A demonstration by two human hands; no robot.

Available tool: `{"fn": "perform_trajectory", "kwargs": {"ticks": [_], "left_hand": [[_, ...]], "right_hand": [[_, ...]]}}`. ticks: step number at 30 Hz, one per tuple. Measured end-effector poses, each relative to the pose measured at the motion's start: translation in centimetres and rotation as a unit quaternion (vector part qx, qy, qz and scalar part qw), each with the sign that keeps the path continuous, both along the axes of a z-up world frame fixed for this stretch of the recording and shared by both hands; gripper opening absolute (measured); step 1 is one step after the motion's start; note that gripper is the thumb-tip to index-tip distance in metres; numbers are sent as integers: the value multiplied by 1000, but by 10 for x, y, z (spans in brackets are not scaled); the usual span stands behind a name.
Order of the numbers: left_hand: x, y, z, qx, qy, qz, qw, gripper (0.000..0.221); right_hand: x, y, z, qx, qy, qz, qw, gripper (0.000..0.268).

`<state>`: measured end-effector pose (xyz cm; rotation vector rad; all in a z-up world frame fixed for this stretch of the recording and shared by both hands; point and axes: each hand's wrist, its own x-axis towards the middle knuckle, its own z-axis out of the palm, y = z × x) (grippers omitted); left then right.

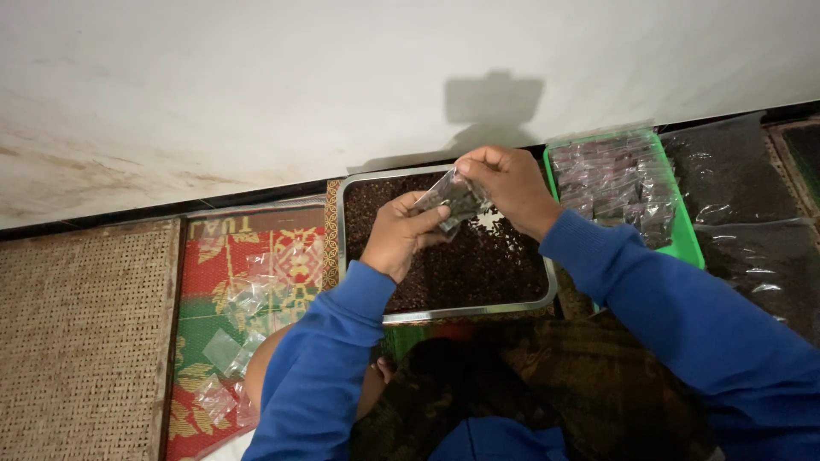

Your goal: Filling small plastic bags with granular material from a tray and placing them into a basket

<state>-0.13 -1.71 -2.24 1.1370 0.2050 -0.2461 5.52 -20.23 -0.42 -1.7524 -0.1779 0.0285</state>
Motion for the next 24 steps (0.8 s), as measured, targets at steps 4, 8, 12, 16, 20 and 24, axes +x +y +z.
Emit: {"fn": "perform_trajectory", "kwargs": {"ticks": [4, 8, 12, 16, 20, 24], "left_hand": [[3, 5, -7, 33, 4, 20, 999, 35], [-3, -2, 8, -8, 14, 48, 999, 40], [2, -7, -7, 7, 12, 27, 1000, 42], [4, -1, -11, -2, 28, 42, 999, 38], [1, -1, -4, -11, 46, 44, 998, 35], [8, 3, -32, -21, 49, 45, 998, 32]], "right_hand": [[-2, -1, 2, -9, 7, 1, 1000, 18], [-2, 0, -3, -6, 3, 8, 1000, 17], [0, -1, -5, -28, 0, 2, 1000, 15], [1, -2, -7, -48, 5, 0, 999, 16], [6, -4, -9, -62, 12, 15, 998, 17], [2, -4, -5, -82, 19, 13, 996, 17]]}}
